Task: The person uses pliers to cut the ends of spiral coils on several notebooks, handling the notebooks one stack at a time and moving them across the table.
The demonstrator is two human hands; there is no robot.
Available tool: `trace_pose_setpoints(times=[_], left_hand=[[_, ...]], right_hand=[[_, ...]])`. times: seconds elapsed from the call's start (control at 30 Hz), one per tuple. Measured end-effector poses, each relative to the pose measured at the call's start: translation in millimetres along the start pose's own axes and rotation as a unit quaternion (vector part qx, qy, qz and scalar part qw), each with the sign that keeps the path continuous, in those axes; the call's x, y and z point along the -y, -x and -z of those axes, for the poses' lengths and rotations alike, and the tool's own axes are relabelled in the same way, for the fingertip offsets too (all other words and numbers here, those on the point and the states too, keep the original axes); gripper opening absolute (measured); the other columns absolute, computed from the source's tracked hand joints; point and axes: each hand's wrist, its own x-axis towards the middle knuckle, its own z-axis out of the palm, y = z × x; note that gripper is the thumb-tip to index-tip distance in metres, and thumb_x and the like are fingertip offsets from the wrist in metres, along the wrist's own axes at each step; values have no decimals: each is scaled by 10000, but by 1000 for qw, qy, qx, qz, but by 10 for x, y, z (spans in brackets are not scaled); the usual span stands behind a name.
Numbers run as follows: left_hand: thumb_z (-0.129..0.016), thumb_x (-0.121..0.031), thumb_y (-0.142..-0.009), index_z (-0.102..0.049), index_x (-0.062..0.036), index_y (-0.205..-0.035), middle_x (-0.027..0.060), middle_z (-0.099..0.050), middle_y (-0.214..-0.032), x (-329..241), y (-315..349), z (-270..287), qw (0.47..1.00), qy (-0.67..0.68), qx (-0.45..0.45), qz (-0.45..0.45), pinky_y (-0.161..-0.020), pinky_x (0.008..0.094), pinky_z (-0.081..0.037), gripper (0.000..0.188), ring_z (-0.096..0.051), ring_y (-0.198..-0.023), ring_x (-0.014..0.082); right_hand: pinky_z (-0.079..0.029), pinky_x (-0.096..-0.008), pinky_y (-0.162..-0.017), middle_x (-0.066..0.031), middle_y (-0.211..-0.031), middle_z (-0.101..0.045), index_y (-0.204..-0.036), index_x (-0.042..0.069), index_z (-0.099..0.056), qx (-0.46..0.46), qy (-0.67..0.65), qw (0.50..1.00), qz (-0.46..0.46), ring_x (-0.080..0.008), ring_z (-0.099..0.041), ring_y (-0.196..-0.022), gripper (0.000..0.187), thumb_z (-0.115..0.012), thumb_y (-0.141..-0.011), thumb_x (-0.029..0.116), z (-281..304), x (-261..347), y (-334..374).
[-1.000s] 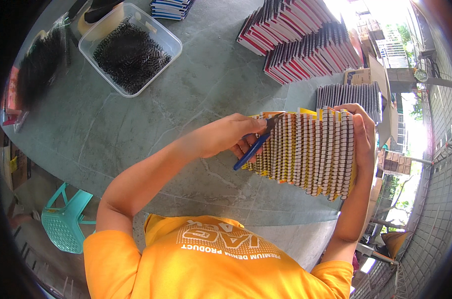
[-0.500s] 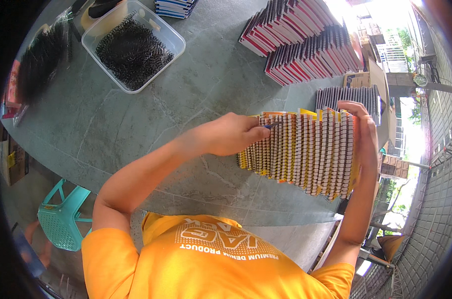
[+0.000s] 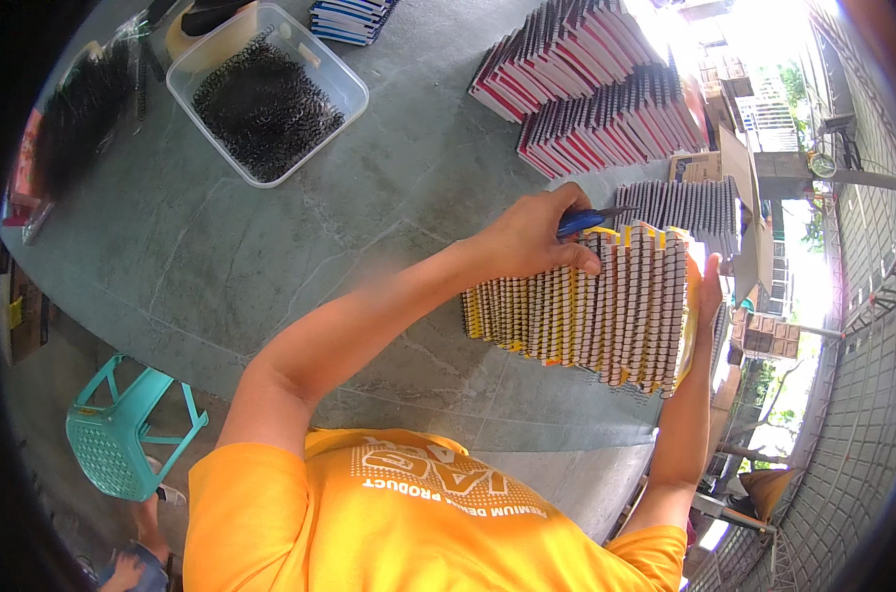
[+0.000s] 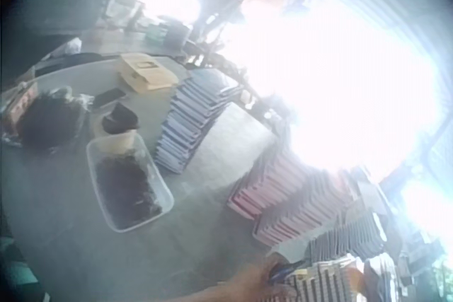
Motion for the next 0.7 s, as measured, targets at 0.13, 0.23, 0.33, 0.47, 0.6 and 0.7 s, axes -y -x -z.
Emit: trace_pose_setpoints(times=[0.13, 0.23, 0.33, 0.47, 0.6, 0.7], left_hand=[[-704, -469, -779, -544, -15, -1052, 93, -616, -849, -134, 151, 87, 980, -160, -79, -87, -727, 348, -472, 553, -598, -805, 211], [-540, -441, -907, -551, -20, -1062, 109, -624, -882, -248, 311, 316, 993, -32, -17, 115, -725, 355, -484, 448, -610, -804, 214], [-396, -389, -976, -557, -16, -1065, 131, -627, -909, -381, 478, 418, 911, 222, 127, 323, -730, 373, -504, 416, -627, -796, 226], [-333, -344, -991, -551, 22, -1066, 167, -624, -919, -500, 521, 396, 847, 352, 140, 372, -758, 417, -528, 432, -642, -791, 261], [-314, -322, -991, -537, 52, -1070, 196, -622, -931, -514, 423, 409, 809, 380, 157, 420, -777, 446, -532, 442, -645, -809, 294], [-311, -318, -989, -531, 60, -1070, 212, -620, -939, -525, 355, 433, 776, 422, 146, 445, -785, 459, -529, 444, -643, -828, 326]], right_hand=[[-545, -373, -798, -179, -1138, -614, -1260, -33, -477, -33, 30, 999, -1, -256, -649, -923, 593, -495, -920, 454, 26, 47, -15], [-489, -396, -906, -185, -1205, -578, -1326, -19, -437, -30, 191, 981, -6, -262, -592, -1070, 697, -439, -914, 543, -144, 148, -65], [-405, -382, -1007, -180, -1314, -498, -1357, -8, -413, -100, 325, 936, 94, -250, -476, -1229, 729, -426, -905, 565, -465, 319, -99], [-375, -351, -1002, -178, -1228, -566, -1282, -2, -506, -149, 587, 775, 182, -215, -524, -1153, 631, -466, -917, 511, -846, 347, -211], [-429, -204, -633, -29, -756, -613, -970, -19, -624, -114, 492, 857, 100, -62, -543, -684, 448, -530, -930, 417, -973, 157, -256], [-418, -212, -618, -18, -734, -591, -872, -10, -624, -119, 497, 851, 119, -62, -527, -668, 428, -523, -937, 401, -962, 137, -263]])
